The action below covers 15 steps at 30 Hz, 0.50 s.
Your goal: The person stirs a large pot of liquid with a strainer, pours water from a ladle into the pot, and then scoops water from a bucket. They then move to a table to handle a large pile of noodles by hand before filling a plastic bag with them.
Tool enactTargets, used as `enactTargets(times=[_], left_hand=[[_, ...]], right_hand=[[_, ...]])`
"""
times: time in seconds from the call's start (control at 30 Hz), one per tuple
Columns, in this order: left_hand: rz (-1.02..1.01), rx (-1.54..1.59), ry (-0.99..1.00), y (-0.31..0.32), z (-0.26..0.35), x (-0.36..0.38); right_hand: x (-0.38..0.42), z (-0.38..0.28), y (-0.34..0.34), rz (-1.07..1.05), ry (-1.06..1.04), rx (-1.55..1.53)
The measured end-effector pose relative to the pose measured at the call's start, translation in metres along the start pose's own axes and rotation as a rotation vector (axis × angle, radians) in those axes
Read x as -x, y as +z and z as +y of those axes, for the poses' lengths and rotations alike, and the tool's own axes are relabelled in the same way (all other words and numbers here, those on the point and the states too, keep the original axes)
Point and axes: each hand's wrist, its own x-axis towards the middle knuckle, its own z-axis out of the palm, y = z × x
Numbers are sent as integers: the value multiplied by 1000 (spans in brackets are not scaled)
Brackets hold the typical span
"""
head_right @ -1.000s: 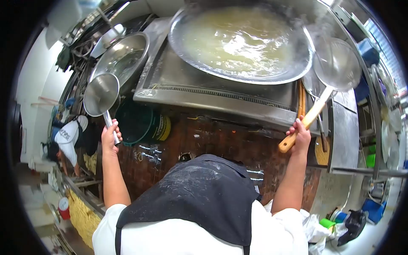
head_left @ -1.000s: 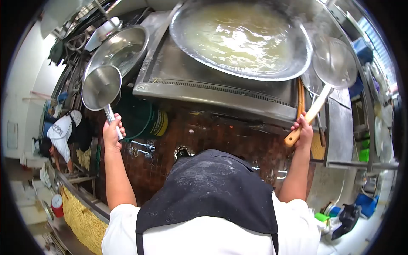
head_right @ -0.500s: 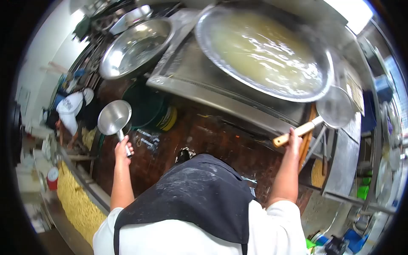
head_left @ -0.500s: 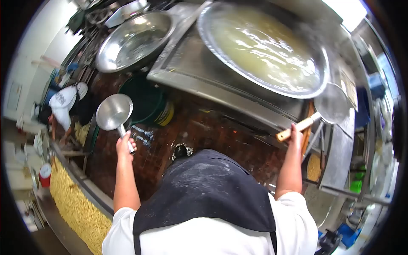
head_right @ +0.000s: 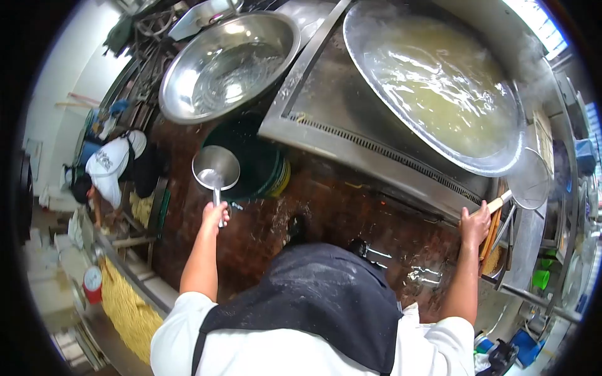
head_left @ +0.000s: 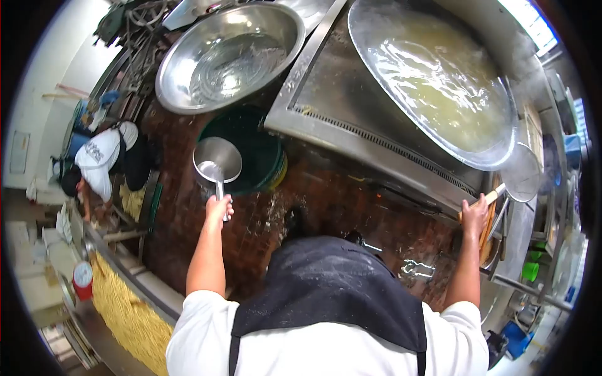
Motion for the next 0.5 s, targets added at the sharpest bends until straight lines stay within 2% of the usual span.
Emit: enactTargets(times=[0.03, 0.07, 0.17, 0.2, 0.27, 0.33, 0.4, 0.5], left_hand=[[8, -34, 26, -4, -8, -31], [18, -67, 49, -9, -15, -60], [134, -455, 112, -20, -14, -114], [198, -661, 210, -22, -15, -128], [245, -758, 240, -20, -23, -152], [234, -792, 179, -12, -23, -161], [181, -805, 93, -1, -22, -165], [76, -750, 92, 23, -30, -176]], right_hand=[[20, -36, -21, -33, -9, 23], [31, -40, -7, 38, -186, -34], [81, -103, -11, -65, -259, -173], [92, -124, -14, -127, -286, -237], [112, -162, -26, -326, -193, -314], [126, -170, -6, -361, -180, -320], [136, -183, 10, -561, 187, -726], [150, -199, 30, -650, 207, -697]])
